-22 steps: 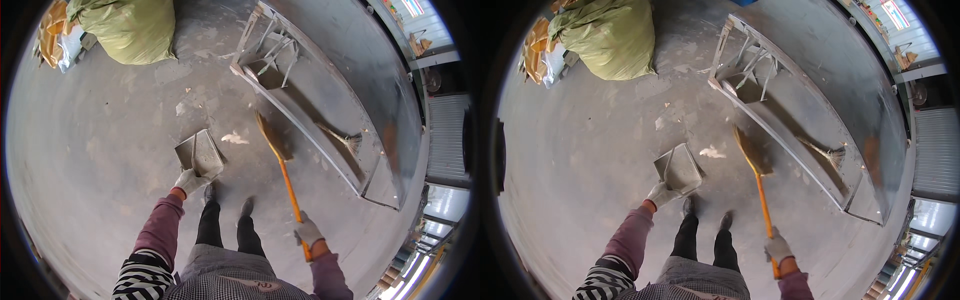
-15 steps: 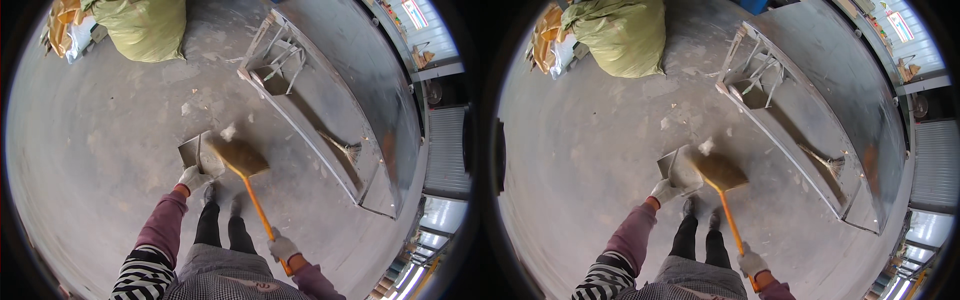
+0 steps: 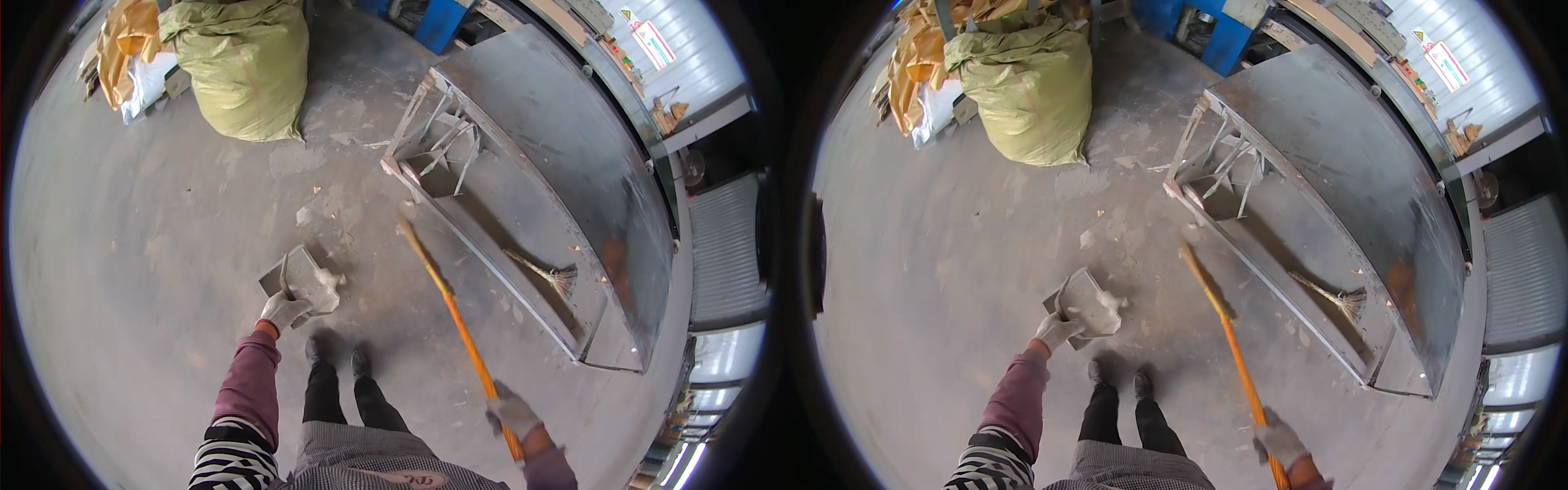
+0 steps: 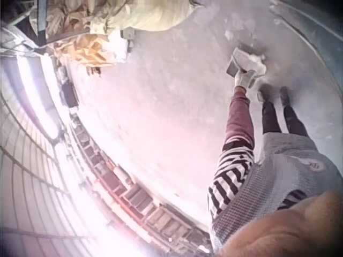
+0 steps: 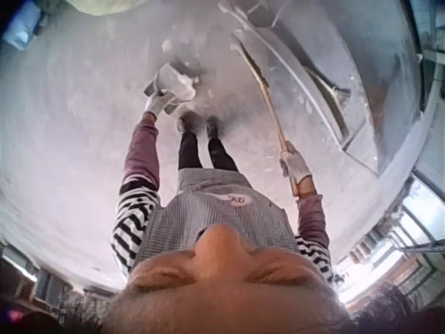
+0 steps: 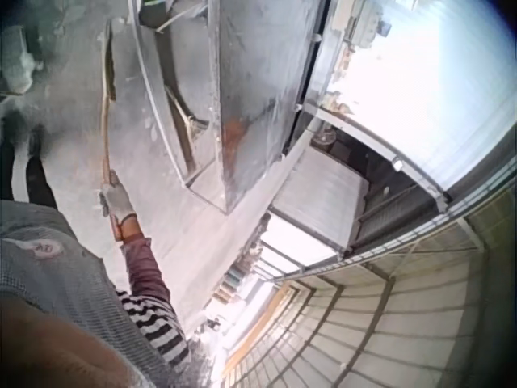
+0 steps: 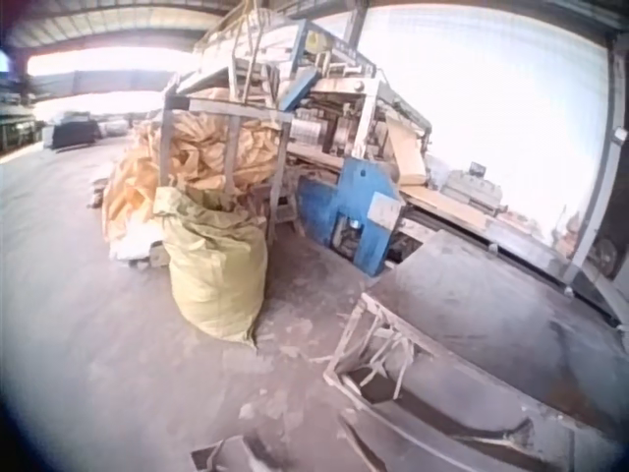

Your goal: Sweeping dust and debris from a warehouse floor into a dustpan using a broom.

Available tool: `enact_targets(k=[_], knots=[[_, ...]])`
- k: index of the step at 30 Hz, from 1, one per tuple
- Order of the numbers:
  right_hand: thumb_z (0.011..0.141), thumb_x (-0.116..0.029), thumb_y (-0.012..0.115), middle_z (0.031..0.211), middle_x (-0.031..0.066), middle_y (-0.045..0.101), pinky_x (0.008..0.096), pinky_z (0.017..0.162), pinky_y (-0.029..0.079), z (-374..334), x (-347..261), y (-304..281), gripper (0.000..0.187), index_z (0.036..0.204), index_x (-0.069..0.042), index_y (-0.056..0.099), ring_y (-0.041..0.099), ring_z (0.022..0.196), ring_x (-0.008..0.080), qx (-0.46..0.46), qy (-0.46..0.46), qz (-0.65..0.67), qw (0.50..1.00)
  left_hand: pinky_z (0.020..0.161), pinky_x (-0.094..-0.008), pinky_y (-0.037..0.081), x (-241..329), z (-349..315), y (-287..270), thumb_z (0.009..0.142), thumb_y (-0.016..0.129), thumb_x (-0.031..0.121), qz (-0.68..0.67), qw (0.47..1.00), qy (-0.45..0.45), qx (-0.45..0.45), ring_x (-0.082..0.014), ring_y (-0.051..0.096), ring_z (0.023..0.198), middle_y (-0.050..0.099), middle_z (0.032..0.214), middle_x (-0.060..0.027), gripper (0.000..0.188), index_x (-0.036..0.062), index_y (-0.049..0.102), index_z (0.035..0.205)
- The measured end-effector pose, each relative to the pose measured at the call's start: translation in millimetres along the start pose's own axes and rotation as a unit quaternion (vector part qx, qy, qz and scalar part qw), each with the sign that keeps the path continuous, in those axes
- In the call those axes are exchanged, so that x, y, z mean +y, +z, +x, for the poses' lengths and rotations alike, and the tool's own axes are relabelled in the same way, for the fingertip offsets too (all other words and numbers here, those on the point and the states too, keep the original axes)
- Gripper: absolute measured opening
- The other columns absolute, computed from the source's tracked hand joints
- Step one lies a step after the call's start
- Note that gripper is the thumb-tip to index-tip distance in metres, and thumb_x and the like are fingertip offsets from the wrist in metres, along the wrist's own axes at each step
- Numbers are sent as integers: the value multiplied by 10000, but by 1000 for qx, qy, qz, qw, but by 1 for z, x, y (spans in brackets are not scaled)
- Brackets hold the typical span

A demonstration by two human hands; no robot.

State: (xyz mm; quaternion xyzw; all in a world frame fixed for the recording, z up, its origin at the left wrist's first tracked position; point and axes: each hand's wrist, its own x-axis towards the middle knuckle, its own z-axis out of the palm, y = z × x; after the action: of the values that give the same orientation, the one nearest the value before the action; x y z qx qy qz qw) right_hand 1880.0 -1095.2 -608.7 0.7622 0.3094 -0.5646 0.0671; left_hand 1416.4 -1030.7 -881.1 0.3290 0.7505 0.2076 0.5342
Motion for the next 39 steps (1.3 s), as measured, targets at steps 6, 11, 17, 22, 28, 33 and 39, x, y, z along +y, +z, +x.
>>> enact_targets(k=[6,11,17,22,28,33,39], knots=[[807,-81,447,605,99,527,362,406,452,132,-60,63,203,1000,-26,476,531,441,214,5,-35,27,999,811,-315,490,5,12,-8,728,704,233,64,994,45,-71,-228,650,935,687,1008,-133,457,-20,630,1100],[830,-149,449,663,104,565,361,417,462,75,-28,174,428,1242,-41,411,571,498,221,-94,31,-98,990,745,-335,496,43,-12,-34,715,716,263,130,990,11,-55,-244,668,837,702,874,-134,352,10,689,959],[804,-238,468,674,148,610,396,577,490,-27,-33,179,450,1207,-40,488,604,558,281,-81,-32,-242,966,728,-295,493,10,4,-92,715,724,266,39,995,-46,-78,-168,649,826,693,888,-99,396,-2,673,1001],[870,-200,475,789,84,543,275,509,464,-147,-131,145,623,1448,-98,266,528,594,139,-81,95,-65,990,697,-260,472,2,-34,-172,725,718,236,-87,996,-24,-15,-117,587,785,657,889,-46,407,-32,648,1023],[873,-158,505,698,41,500,269,466,413,-144,-142,131,311,1164,-46,511,488,534,117,-113,42,116,986,448,-249,379,-43,-65,-237,734,675,183,-257,962,-63,70,-74,473,512,545,643,15,173,31,614,790],[809,-193,600,609,23,529,302,408,409,-82,-112,133,185,843,-12,580,505,464,149,-140,-54,134,980,425,-240,415,-38,-147,-290,812,634,226,-444,873,-63,194,-86,450,469,457,597,36,124,163,535,774],[822,-189,574,544,12,475,271,435,391,-28,-189,182,200,687,-46,536,460,435,120,-152,-36,-24,987,335,-293,391,-158,-232,-384,800,663,522,-606,743,-34,282,-128,414,374,412,497,23,416,170,485,667]])
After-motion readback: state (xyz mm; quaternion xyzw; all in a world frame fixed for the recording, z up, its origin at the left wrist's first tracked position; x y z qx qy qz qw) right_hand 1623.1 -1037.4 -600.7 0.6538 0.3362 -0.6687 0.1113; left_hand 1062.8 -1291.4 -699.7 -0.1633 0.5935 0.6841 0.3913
